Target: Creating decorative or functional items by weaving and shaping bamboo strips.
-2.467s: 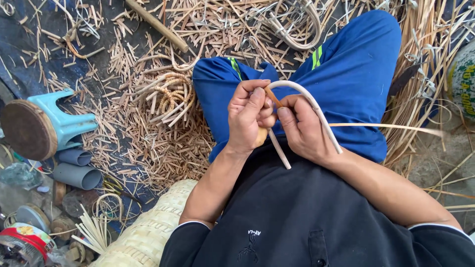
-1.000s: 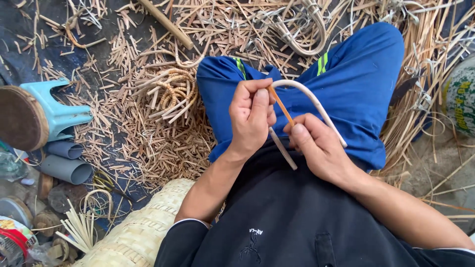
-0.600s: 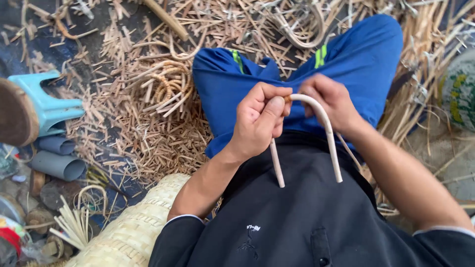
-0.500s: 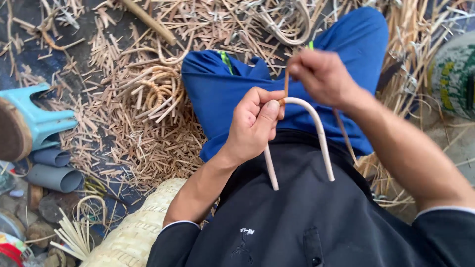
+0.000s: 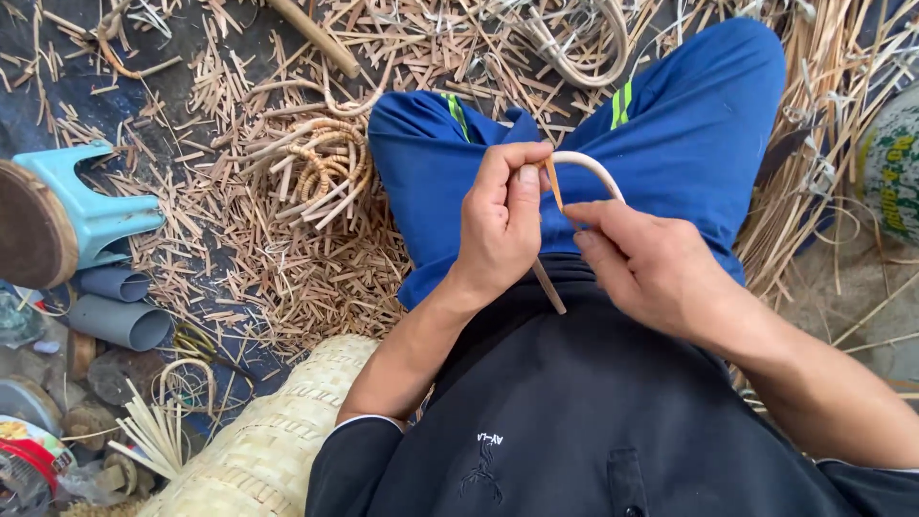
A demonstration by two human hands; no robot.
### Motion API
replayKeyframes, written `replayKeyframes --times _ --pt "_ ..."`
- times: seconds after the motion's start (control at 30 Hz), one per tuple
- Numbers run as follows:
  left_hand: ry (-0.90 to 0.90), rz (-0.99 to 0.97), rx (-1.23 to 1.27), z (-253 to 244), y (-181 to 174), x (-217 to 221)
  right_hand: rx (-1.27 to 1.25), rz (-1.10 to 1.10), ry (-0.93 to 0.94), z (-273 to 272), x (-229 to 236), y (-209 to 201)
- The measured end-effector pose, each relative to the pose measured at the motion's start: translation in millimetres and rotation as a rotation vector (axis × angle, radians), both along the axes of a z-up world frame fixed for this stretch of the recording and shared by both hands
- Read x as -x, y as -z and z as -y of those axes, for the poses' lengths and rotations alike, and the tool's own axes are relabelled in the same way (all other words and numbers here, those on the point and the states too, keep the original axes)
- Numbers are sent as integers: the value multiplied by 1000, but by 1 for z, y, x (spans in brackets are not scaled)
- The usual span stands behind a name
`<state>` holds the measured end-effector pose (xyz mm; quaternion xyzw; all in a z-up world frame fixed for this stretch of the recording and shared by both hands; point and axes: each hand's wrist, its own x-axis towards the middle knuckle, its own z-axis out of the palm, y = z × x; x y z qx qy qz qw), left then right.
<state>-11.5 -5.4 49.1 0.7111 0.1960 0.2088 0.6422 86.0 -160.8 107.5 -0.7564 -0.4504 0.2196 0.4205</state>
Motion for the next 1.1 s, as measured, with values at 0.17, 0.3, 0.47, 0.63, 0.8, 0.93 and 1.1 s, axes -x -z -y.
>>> replayKeyframes --times 0.17,0.3,0.47,0.63,0.8,0.93,1.1 --pt "15 -117 254 -7 7 19 284 -472 131 -6 23 18" --pt "29 26 195 -12 15 29 193 -493 155 -4 38 34" --pt "-124 145 413 -11 31 25 269 -355 122 -20 37 34" --pt "-177 265 648 -13 28 22 227 -718 184 -20 21 77" --pt "-132 200 630 -20 12 27 21 -1025 19 -11 -4 82" --pt "-64 170 674 -7 -2 27 218 -946 139 -27 -34 107" --pt "51 -43 465 13 -7 25 120 -249 -84 -51 -99 90"
